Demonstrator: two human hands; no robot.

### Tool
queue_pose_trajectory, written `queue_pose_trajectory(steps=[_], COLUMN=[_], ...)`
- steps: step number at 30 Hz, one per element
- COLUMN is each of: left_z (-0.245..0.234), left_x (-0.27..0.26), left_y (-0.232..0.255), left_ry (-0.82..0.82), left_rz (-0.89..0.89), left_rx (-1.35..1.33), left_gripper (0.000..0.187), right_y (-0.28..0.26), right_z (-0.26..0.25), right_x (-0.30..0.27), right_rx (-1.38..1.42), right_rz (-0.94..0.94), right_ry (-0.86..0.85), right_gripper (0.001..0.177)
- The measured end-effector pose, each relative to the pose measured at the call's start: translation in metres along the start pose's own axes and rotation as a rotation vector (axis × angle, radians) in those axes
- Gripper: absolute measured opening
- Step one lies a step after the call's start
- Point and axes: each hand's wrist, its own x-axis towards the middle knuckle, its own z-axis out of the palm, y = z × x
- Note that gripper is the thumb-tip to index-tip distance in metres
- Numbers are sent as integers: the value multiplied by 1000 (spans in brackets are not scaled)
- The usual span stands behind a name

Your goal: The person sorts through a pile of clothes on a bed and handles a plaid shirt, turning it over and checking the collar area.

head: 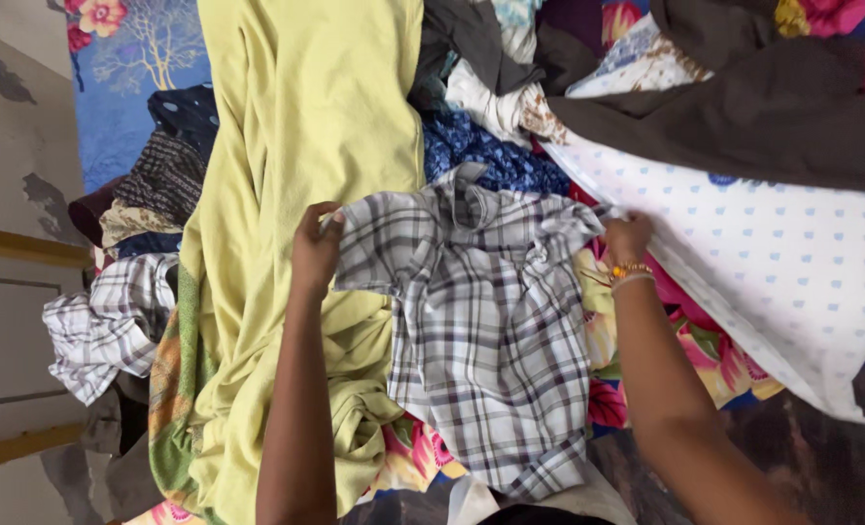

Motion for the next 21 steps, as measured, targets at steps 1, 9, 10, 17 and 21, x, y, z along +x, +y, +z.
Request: queue_pose_trajectory(steps=[1, 9, 10, 17, 21], left_z=[-3, 13, 14, -89, -134], left_x=[0, -25, -32, -45, -61], left_y=[11, 113, 123, 140, 141], left_ry=[53, 37, 49, 236, 140], left_rz=[-67, 554, 408, 292, 13], left_rx=[140, 347, 336, 326, 333], left_gripper=[23, 25, 22, 16, 19], right_y=[-11, -128, -136, -94, -88], right_z=[-14, -118, -122, -188, -224], right_x=[3, -29, -33, -15, -16], right_rx=[35, 640, 881, 1276, 1148], right_rz=[-211, -698, -519, 8, 16], right_ry=[160, -321, -477, -768, -509], right_gripper=[39, 52, 58, 31, 29])
